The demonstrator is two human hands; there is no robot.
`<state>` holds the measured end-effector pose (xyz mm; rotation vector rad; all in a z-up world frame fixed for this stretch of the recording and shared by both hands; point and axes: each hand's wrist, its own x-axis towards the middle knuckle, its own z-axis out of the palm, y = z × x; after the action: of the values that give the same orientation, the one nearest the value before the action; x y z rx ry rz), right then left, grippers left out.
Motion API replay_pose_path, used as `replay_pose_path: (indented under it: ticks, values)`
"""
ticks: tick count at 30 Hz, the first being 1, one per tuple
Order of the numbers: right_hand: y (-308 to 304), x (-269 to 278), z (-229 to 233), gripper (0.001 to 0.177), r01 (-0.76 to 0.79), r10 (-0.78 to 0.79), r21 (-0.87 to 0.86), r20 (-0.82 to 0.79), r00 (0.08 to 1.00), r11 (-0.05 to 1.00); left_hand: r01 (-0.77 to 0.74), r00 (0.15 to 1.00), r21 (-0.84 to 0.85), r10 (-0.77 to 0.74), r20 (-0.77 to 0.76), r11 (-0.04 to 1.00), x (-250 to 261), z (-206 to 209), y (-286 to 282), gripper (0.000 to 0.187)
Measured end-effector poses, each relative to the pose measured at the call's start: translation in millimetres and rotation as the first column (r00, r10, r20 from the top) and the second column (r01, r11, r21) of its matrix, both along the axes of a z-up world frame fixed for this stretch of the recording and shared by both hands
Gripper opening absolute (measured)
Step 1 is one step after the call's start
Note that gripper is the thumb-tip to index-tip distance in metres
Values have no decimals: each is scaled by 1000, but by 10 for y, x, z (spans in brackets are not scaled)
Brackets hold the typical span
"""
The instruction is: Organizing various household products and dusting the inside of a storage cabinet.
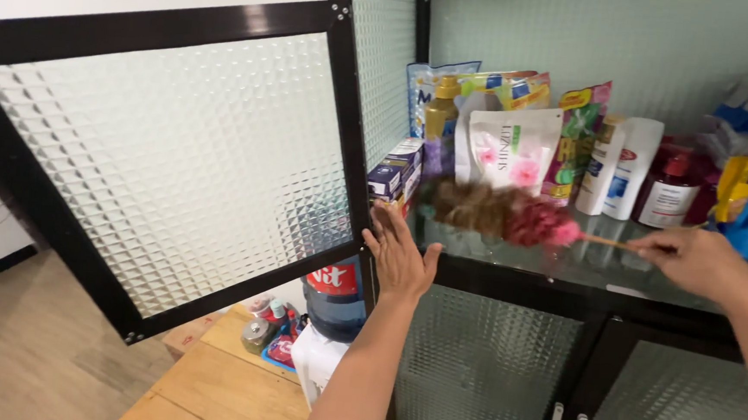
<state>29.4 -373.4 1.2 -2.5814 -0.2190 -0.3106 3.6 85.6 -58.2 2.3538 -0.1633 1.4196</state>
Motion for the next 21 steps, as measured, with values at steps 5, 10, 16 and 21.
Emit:
replay_pose_path:
  ticks: [5,10,16,21]
  values:
    - [-228,328,2,23,12,-14,27,63,998,1000,-15,999,8,15,-46,1000,-16,55,-2,107]
    - [460,151,649,29,0,-10,30,353,936,1000,-54,994,23,56,-93,998,-55,109,-24,105]
    - [1867,-987,1395,28,363,30,-462,649,760,809,-65,995,23,66,-75,998,-65,119,-32,102]
    - [2338,-1159,1263,26,480,221,-556,777,589,679,-52,997,101,57,-56,993,-67,46,27,93]
